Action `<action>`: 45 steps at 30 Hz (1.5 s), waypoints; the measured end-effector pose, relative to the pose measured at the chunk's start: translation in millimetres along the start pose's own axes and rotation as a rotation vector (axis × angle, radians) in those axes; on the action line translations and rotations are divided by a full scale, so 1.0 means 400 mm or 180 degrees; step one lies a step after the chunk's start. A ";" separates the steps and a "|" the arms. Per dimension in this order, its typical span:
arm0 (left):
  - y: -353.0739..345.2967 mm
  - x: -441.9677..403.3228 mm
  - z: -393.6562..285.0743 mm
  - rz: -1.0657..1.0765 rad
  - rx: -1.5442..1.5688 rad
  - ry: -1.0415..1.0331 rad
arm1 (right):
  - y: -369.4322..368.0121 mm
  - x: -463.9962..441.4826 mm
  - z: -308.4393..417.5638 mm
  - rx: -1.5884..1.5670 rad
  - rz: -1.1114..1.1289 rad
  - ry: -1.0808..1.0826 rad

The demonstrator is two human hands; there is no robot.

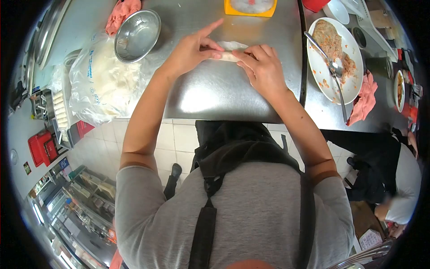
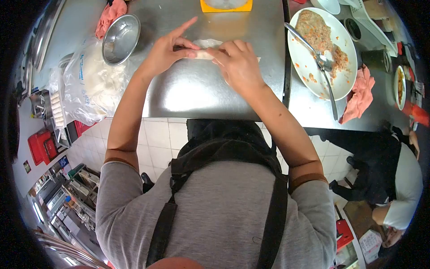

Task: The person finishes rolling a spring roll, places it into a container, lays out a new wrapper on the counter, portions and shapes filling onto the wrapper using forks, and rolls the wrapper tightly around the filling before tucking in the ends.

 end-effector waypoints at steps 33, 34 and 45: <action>-0.041 -0.085 -0.096 -0.0418 -0.1343 -0.1749 | 0.013 -0.098 -0.188 -0.0091 0.0885 -0.0491; -0.054 -0.075 -0.098 -0.0316 -0.1402 -0.1654 | 0.013 -0.102 -0.194 -0.0220 0.0971 -0.0626; -0.141 0.018 -0.157 0.0070 0.0859 -0.0406 | 0.239 -0.215 0.015 -0.2843 -0.0412 -0.0984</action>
Point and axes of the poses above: each hand's wrist, its own x-axis away from the middle knuckle, its own y-axis out of the back of the hand, z = x × y, the point moved 8 cm from there along -x, towards the middle knuckle, and after that the axes turned 12 degrees about -z, right-handed, at the moved point
